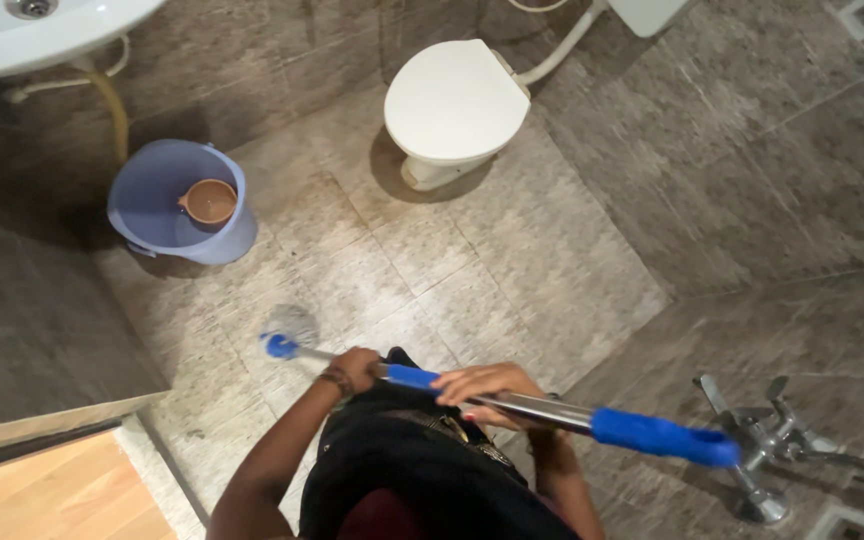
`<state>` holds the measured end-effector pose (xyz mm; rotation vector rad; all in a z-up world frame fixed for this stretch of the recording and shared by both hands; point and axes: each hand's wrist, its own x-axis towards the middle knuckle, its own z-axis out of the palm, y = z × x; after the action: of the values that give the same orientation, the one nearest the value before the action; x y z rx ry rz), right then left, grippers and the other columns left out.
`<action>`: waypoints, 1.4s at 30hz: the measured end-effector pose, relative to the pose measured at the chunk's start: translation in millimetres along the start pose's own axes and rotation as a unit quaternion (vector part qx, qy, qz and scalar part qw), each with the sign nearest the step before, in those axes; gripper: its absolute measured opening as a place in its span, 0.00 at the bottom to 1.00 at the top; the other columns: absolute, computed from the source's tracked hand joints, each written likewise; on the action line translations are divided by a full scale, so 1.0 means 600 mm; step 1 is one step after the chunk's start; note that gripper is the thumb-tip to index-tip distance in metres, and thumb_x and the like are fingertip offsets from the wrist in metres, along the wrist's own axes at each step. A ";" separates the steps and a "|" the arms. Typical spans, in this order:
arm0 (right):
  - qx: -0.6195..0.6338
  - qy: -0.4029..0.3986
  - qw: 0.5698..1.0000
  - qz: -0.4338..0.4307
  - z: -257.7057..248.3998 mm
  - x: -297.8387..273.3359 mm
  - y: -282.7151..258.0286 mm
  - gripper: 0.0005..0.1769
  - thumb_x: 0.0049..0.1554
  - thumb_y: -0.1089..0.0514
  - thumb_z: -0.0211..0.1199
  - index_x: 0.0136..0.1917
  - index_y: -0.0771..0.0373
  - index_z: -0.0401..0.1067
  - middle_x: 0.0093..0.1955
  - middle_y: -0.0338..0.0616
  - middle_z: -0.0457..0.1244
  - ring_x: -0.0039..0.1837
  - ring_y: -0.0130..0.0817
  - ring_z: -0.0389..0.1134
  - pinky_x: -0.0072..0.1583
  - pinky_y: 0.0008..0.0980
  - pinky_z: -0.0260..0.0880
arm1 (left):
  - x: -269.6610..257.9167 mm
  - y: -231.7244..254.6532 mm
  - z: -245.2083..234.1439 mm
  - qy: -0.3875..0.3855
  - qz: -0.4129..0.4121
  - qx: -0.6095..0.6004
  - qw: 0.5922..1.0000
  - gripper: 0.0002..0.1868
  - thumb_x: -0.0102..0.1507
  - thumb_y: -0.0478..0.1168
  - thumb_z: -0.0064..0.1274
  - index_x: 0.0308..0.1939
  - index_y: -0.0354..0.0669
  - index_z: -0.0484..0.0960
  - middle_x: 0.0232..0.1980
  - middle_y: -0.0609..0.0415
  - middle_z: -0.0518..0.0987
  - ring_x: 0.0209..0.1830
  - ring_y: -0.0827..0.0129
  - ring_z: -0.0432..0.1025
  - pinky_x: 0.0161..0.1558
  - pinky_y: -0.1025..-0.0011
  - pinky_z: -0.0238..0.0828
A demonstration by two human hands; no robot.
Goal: The person mops the bathroom floor using a mop, cleaning the tiled area around the toilet and sink while occasionally moving a plastic bucket.
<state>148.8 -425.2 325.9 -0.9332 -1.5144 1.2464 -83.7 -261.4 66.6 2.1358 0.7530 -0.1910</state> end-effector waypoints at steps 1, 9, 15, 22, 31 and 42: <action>0.000 -0.001 1.000 0.000 0.011 0.012 0.020 0.14 0.57 0.57 0.72 0.54 0.67 0.79 0.57 0.53 0.72 0.67 0.54 0.72 0.71 0.53 0.71 | -0.017 -0.021 -0.009 0.008 0.005 -0.004 1.000 0.05 0.57 0.39 0.53 0.34 0.46 0.84 0.37 0.43 0.83 0.41 0.47 0.79 0.43 0.54 0.77; 0.005 0.064 0.980 0.191 0.030 0.001 0.051 0.16 0.54 0.63 0.72 0.56 0.66 0.79 0.62 0.51 0.71 0.66 0.46 0.70 0.69 0.44 0.69 | -0.042 -0.061 -0.034 -0.140 -0.164 0.132 0.968 0.10 0.58 0.39 0.55 0.43 0.53 0.85 0.51 0.49 0.83 0.57 0.57 0.77 0.55 0.58 0.75; 0.009 0.137 0.987 0.084 -0.002 -0.069 0.024 0.12 0.56 0.65 0.70 0.54 0.68 0.80 0.55 0.53 0.73 0.70 0.46 0.70 0.73 0.47 0.67 | 0.012 -0.001 0.001 -0.156 -0.120 0.138 0.971 0.13 0.55 0.45 0.56 0.43 0.55 0.88 0.49 0.49 0.84 0.54 0.57 0.78 0.56 0.60 0.74; -0.161 0.184 0.970 0.007 -0.031 -0.123 -0.131 0.10 0.54 0.67 0.68 0.51 0.68 0.80 0.47 0.52 0.75 0.53 0.45 0.79 0.74 0.61 0.67 | 0.108 0.147 0.039 -0.141 0.042 0.164 0.975 0.11 0.54 0.47 0.56 0.37 0.53 0.88 0.41 0.47 0.85 0.45 0.52 0.80 0.48 0.57 0.76; -0.368 0.094 0.922 -0.082 -0.052 -0.140 -0.270 0.20 0.51 0.55 0.72 0.52 0.69 0.75 0.48 0.51 0.72 0.64 0.60 0.72 0.68 0.61 0.66 | 0.251 0.327 0.137 -0.104 0.221 0.113 0.963 0.11 0.49 0.41 0.58 0.35 0.56 0.86 0.38 0.53 0.85 0.42 0.55 0.81 0.42 0.56 0.76; -0.291 0.167 0.942 -0.012 -0.042 -0.097 -0.192 0.12 0.52 0.54 0.72 0.42 0.66 0.77 0.44 0.46 0.73 0.62 0.53 0.76 0.69 0.54 0.71 | 0.242 0.245 0.109 -0.060 0.217 -0.013 0.974 0.16 0.50 0.34 0.56 0.41 0.52 0.82 0.41 0.49 0.83 0.46 0.51 0.78 0.44 0.55 0.74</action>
<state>189.4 -495.8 429.3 -1.4197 -1.6306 0.5714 126.3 -314.9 68.4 2.1851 0.2064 -0.0736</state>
